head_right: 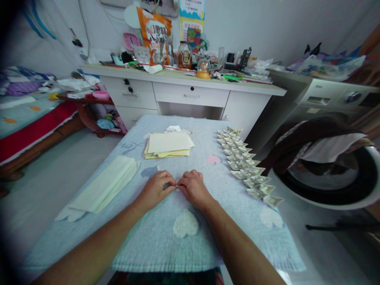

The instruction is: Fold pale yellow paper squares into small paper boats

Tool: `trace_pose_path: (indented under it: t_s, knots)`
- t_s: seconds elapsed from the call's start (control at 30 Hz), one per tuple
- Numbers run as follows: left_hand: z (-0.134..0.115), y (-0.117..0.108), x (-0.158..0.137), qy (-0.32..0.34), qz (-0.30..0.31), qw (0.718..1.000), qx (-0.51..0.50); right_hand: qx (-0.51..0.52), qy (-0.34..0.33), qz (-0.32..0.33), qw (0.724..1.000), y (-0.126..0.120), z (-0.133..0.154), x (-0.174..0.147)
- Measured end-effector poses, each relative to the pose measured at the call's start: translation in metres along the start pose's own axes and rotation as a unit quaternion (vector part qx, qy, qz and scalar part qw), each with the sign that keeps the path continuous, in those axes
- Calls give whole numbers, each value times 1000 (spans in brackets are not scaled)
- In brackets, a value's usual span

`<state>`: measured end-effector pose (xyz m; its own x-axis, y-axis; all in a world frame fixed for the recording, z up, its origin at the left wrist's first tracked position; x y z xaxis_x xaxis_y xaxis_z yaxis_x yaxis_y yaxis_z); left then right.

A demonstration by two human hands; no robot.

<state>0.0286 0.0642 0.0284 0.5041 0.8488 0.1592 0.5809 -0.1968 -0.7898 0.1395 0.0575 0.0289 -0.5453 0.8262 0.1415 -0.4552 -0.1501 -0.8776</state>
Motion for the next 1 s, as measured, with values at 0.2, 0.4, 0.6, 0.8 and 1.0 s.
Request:
trace_pose_path:
  t_s: [0.2, 0.4, 0.6, 0.8, 1.0]
  knots:
    - [-2, 1, 2, 13, 12, 1000, 6, 16, 30, 7, 999, 0, -4, 1]
    - [-2, 2, 3, 6, 16, 1000, 14, 44, 54, -6, 998, -5, -12, -2]
    - [-3, 2, 4, -1, 22, 999, 23, 35, 61, -4, 997, -5, -10, -2]
    - [-2, 2, 4, -9, 23, 999, 35, -1, 91, 15, 996, -1, -12, 0]
    - [2, 2, 4, -24, 14, 999, 35, -13, 106, 45, 993, 1, -10, 3]
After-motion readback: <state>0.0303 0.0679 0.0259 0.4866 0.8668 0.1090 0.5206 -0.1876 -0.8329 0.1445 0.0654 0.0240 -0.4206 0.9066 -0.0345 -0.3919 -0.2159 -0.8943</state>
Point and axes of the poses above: each hand's wrist, its own x-axis towards the middle knuckle, its own y-axis out of the palm, z = x × y, the point moved 8 cm from there along x, towards the middle knuckle, and after that the axes turned 6 degrees about z, right-handed, at the moved point
